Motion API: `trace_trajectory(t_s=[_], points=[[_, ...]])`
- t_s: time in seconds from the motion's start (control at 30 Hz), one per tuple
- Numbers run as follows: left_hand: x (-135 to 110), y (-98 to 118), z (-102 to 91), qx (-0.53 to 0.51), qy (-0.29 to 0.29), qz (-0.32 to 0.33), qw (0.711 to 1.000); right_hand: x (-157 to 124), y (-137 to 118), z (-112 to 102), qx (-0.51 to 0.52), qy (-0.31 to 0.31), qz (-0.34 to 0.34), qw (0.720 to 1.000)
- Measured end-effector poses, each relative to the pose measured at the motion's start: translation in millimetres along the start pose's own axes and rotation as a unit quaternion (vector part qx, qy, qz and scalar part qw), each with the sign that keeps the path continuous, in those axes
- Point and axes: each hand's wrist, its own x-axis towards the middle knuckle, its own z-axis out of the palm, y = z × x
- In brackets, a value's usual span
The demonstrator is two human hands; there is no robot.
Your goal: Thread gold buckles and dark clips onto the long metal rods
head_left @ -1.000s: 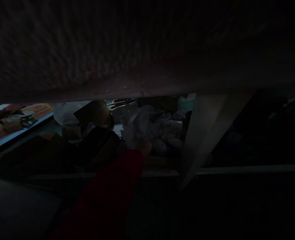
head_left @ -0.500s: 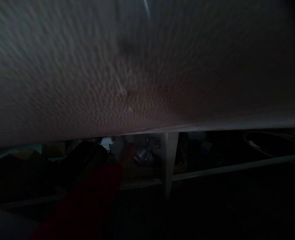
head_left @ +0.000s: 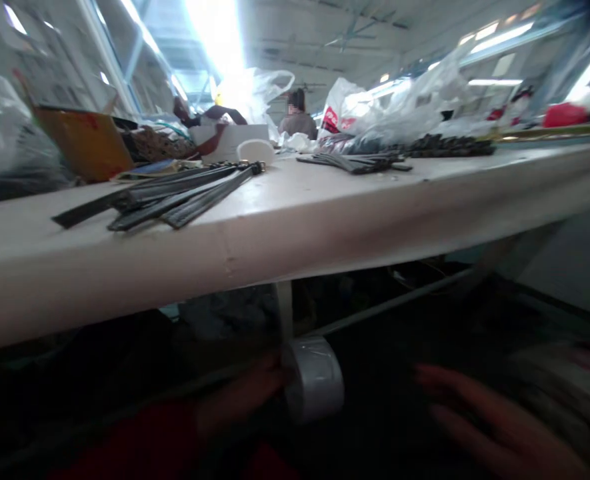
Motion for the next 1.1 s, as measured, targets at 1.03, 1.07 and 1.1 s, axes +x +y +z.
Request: trace_trajectory(t_s=[1.03,1.07,1.1], points=[[-5.7,9.7,77.2,-0.541,0.062,-0.157,0.824,-85.6,57.2,62.7,-0.231,-0.108,-0.231,0.939],[-4.5,8.5,73.6,-0.560,0.071,-0.178,0.806,-89.3,64.6,62.6,-0.237,-0.117,-0.230,0.937],[-3.7,7.7,69.6,-0.579,0.079,-0.185,0.790,-94.2,73.3,62.8,-0.243,-0.128,-0.235,0.933]])
